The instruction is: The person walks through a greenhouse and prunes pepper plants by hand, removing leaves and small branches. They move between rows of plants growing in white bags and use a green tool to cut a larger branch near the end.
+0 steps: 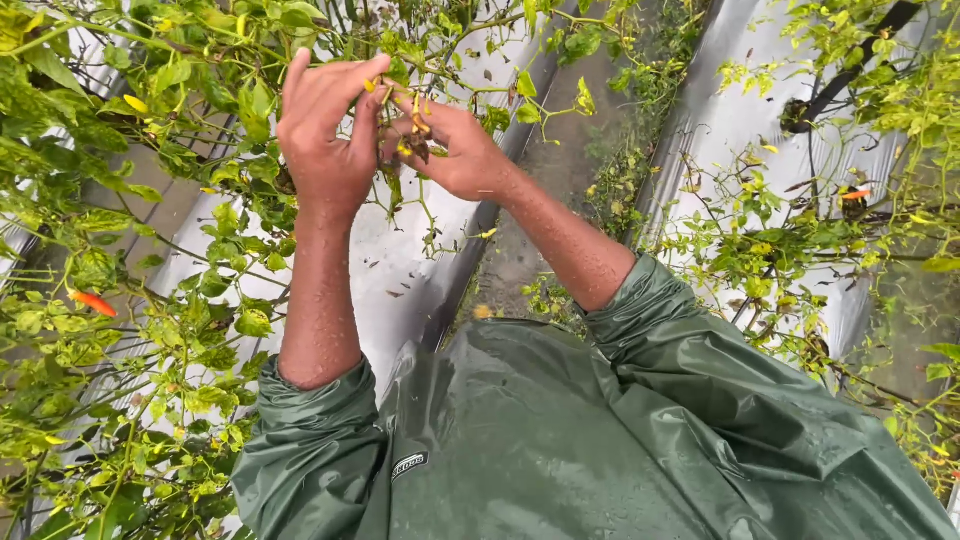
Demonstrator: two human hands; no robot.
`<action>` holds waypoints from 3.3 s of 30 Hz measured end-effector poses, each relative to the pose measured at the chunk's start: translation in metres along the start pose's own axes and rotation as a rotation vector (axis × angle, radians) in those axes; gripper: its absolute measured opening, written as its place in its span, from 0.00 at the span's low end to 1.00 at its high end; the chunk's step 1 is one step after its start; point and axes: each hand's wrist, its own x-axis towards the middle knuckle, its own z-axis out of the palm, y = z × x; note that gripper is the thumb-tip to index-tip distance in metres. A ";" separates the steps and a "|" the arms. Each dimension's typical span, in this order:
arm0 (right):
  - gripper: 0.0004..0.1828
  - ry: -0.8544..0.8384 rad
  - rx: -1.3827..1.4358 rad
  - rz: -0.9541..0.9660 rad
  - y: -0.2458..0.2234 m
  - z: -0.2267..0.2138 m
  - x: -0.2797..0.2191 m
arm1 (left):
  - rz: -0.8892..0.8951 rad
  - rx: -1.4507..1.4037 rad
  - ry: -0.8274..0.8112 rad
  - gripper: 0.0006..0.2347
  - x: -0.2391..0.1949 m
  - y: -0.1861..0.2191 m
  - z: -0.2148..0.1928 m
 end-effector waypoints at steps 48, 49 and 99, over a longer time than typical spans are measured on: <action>0.16 0.415 0.072 0.369 -0.042 0.051 -0.048 | 0.069 -0.004 0.143 0.09 -0.026 0.025 0.003; 0.11 0.437 0.137 0.393 -0.046 0.053 -0.047 | 0.066 -0.019 0.143 0.09 -0.025 0.028 0.002; 0.09 0.397 0.300 0.298 0.067 -0.144 -0.007 | 0.116 0.088 0.289 0.06 0.075 -0.029 0.207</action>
